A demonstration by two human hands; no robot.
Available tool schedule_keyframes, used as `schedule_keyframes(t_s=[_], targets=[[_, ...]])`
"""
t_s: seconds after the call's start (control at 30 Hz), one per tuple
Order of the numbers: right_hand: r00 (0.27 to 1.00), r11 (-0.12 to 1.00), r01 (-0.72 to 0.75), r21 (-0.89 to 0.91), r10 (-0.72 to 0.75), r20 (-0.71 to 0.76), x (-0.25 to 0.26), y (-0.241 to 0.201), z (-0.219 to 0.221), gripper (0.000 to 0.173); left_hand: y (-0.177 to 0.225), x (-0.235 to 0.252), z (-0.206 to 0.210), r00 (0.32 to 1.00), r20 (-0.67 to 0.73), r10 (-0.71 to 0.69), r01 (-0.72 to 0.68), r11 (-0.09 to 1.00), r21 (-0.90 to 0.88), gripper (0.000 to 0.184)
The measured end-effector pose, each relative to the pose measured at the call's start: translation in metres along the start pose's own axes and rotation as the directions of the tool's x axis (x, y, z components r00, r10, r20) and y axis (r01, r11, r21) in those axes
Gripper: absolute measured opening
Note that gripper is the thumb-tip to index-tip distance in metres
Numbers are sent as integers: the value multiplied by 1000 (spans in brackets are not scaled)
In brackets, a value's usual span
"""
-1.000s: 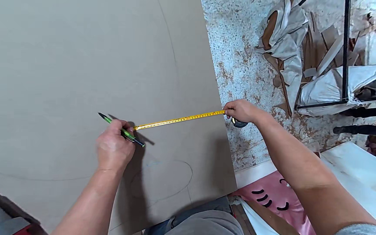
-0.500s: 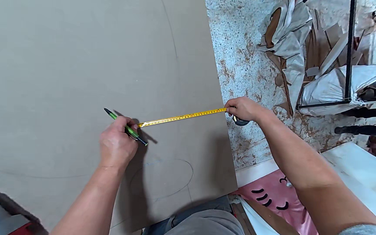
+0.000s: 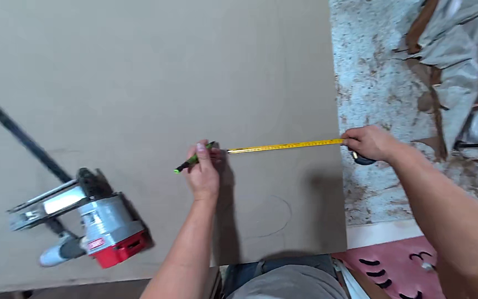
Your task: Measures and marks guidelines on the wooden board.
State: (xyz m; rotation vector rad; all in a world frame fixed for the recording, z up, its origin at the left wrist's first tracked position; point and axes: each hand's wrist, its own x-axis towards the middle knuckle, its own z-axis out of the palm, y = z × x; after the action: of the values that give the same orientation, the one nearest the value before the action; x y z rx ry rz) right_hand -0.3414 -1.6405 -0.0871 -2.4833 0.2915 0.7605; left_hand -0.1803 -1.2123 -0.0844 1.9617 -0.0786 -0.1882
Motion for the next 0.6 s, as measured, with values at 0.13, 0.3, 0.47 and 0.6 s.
schedule_keyframes(t_s=[0.13, 0.3, 0.47, 0.6], targets=[[998, 998, -56, 11, 56, -1, -1, -3, -1, 27, -4, 4, 3, 993, -32, -116, 115, 993, -36, 15], [997, 997, -78, 7, 78, 12, -1, -4, -2, 26, -11, 1, 10, 980, 5, -199, 199, 980, 14, 9], [996, 996, -84, 3, 84, 8, -1, -5, -2, 26, -9, -2, 14, 970, 10, -242, 239, 964, 112, 9], [996, 996, -86, 5, 86, 2, -1, -4, -2, 26, -7, 3, 18, 959, 5, -283, 277, 940, 200, 11]])
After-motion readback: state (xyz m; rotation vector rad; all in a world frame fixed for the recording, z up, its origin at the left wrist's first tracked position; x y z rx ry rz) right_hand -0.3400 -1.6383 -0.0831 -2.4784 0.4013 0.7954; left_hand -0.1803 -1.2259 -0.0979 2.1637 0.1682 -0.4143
